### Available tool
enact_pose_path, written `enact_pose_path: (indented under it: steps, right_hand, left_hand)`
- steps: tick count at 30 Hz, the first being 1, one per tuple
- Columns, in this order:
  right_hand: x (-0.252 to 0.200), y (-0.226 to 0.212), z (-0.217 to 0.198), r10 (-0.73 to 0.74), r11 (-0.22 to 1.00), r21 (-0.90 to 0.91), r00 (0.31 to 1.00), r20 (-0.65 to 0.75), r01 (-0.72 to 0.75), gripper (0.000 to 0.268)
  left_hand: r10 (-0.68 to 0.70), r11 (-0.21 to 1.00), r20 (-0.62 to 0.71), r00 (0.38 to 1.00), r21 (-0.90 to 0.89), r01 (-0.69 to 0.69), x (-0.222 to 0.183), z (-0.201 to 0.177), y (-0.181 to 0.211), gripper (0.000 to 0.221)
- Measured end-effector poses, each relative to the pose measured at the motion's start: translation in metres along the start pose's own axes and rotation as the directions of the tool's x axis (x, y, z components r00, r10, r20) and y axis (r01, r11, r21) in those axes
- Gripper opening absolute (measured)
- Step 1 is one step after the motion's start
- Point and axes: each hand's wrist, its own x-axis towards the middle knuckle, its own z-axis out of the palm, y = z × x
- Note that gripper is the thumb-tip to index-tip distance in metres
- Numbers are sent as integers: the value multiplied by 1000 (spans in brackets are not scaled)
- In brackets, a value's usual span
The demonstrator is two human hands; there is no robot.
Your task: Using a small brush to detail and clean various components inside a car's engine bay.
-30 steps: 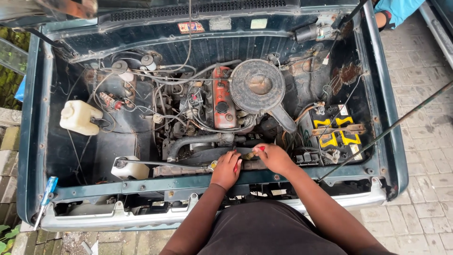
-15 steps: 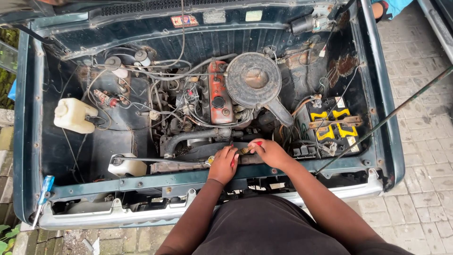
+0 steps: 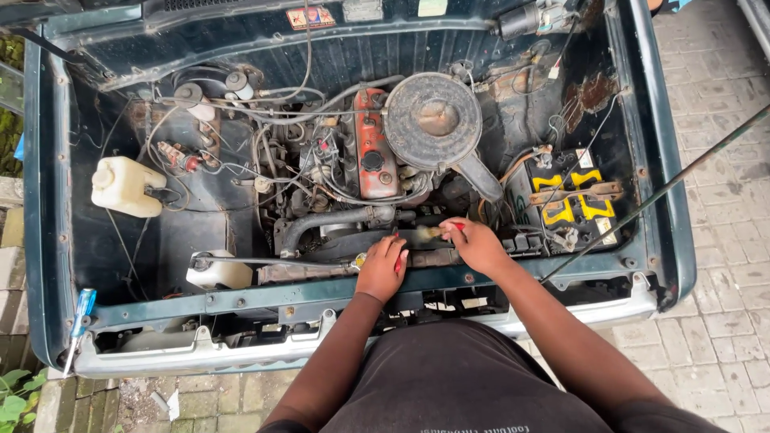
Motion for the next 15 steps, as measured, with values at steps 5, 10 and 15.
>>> enact_pose_path:
  steps: [5,10,15]
  right_hand:
    - [11,6,9,15,990,-139,1000,11,-13,46]
    - [19,8,16,-14,984,176,999,30,9,42]
    - [48,43,26,62,991,129,990,-129,-45,37]
  left_hand:
    - [4,1000,2,1000,3,-4,-1,-3,3,30]
    - [-4,1000,21,1000,7,4,-2,-1,4,31]
    - [-29,999,36,999,-23,30,-3,4,0,33]
